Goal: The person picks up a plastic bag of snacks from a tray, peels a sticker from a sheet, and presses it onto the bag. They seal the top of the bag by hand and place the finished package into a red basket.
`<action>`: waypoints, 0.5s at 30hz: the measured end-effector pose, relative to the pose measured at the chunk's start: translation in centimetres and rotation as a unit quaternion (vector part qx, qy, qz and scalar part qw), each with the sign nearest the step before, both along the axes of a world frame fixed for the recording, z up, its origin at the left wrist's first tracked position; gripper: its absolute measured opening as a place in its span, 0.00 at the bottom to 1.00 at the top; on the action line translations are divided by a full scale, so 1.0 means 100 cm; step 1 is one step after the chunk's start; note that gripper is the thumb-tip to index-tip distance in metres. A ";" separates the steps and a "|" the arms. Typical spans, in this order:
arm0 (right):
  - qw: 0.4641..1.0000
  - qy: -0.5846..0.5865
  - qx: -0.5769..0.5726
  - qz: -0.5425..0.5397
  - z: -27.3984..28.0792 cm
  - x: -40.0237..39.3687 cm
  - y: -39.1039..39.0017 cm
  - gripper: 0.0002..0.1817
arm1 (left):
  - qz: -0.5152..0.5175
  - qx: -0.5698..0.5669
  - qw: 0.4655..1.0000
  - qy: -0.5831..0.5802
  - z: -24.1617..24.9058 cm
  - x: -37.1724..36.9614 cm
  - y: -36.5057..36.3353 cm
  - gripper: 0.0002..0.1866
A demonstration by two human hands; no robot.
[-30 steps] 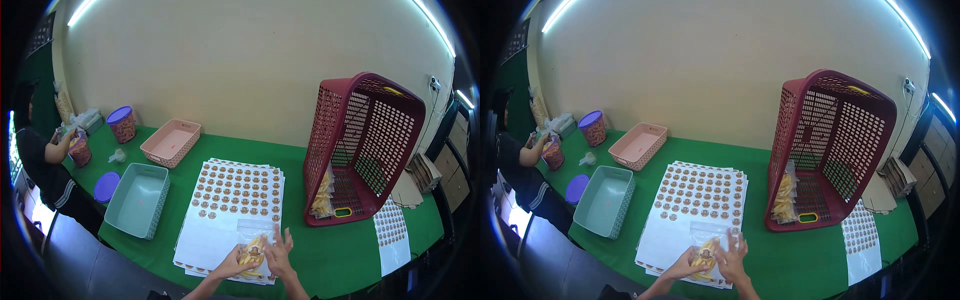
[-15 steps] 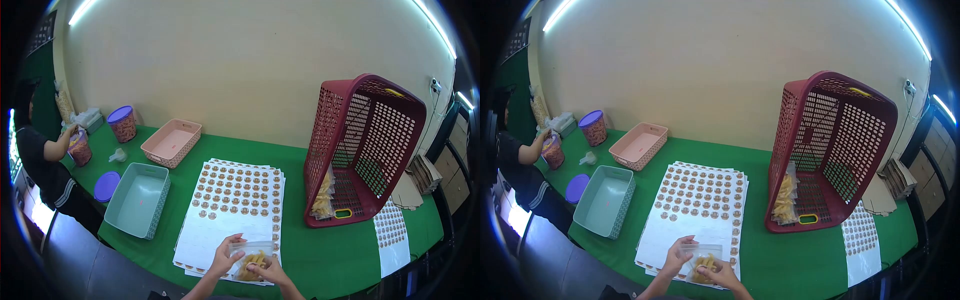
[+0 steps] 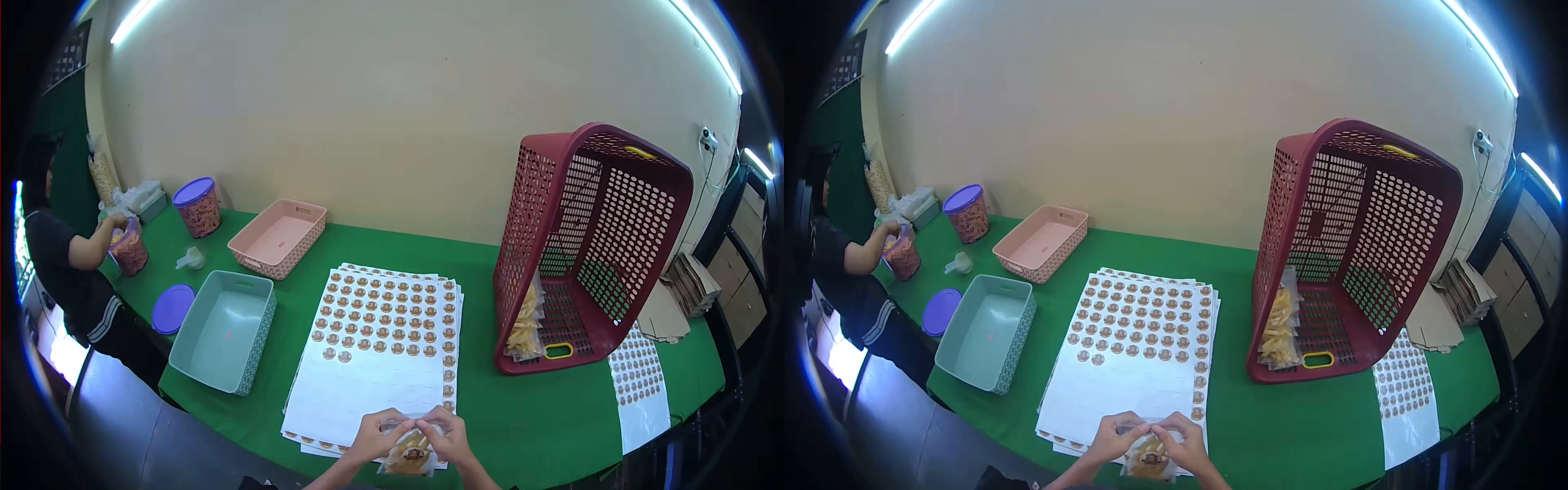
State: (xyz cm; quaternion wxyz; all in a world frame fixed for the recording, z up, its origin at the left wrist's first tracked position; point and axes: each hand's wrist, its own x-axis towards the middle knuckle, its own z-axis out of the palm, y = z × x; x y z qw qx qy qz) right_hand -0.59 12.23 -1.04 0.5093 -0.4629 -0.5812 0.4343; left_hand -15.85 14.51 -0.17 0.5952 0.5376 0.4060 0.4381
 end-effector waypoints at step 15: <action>0.995 0.066 -0.064 -0.032 -0.012 0.019 0.002 0.09 | -0.071 0.070 0.995 0.028 -0.001 -0.006 0.009 0.10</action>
